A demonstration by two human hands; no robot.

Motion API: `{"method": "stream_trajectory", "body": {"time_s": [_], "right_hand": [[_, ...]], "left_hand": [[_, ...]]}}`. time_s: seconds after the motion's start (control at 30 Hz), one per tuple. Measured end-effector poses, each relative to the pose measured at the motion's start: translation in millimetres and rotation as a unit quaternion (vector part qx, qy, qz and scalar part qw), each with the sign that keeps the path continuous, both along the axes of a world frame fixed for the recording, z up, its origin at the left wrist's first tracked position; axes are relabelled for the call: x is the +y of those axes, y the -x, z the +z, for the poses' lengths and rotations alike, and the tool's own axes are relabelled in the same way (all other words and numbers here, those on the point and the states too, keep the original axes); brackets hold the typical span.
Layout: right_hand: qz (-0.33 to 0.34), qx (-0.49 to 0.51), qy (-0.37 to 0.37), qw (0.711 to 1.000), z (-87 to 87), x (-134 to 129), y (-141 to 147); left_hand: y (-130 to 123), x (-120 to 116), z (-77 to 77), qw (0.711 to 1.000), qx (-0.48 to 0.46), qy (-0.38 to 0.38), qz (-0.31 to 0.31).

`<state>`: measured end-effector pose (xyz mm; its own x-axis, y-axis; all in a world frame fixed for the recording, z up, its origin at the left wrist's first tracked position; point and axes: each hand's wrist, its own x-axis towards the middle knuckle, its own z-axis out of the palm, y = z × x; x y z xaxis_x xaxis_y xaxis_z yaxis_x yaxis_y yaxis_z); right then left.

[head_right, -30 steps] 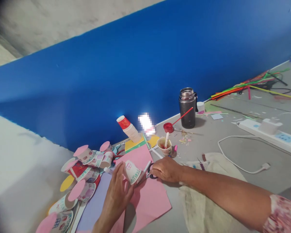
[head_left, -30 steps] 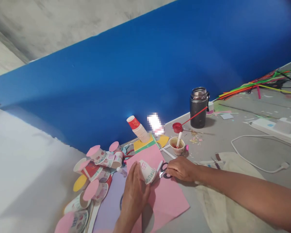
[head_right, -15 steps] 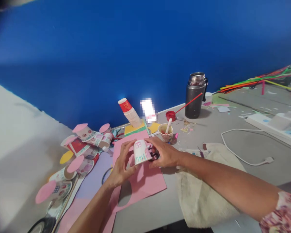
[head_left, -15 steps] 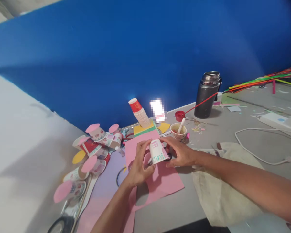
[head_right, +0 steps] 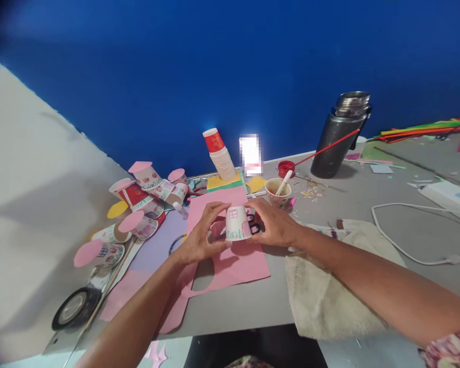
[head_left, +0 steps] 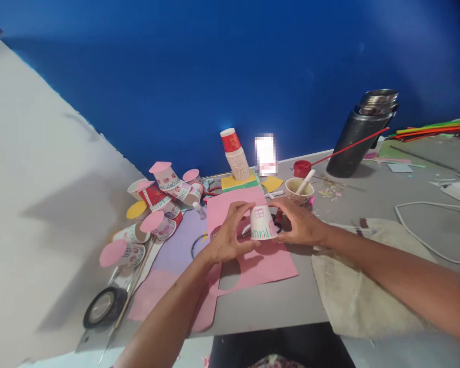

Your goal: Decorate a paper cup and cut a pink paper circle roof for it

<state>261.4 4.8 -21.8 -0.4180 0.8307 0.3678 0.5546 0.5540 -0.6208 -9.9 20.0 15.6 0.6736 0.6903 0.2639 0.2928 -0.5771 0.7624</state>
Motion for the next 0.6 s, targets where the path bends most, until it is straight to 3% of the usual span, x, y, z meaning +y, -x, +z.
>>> {"method": "stream_trajectory", "body": {"time_s": [0.2, 0.4, 0.6], "right_hand": [[0.008, -0.012, -0.033, 0.999, 5.5, -1, 2], [0.017, -0.034, -0.016, 0.999, 8.6, 0, 2], [-0.080, 0.136, -0.127, 0.979, 27.8, -12, -9]], "left_hand": [[-1, -3, 4.1, 0.996, 0.066, -0.037, 0.035], [-1, -1, -0.7, 0.993, 0.091, -0.071, 0.038], [-3, -1, -4.9, 0.991, 0.033, -0.112, 0.071]]}}
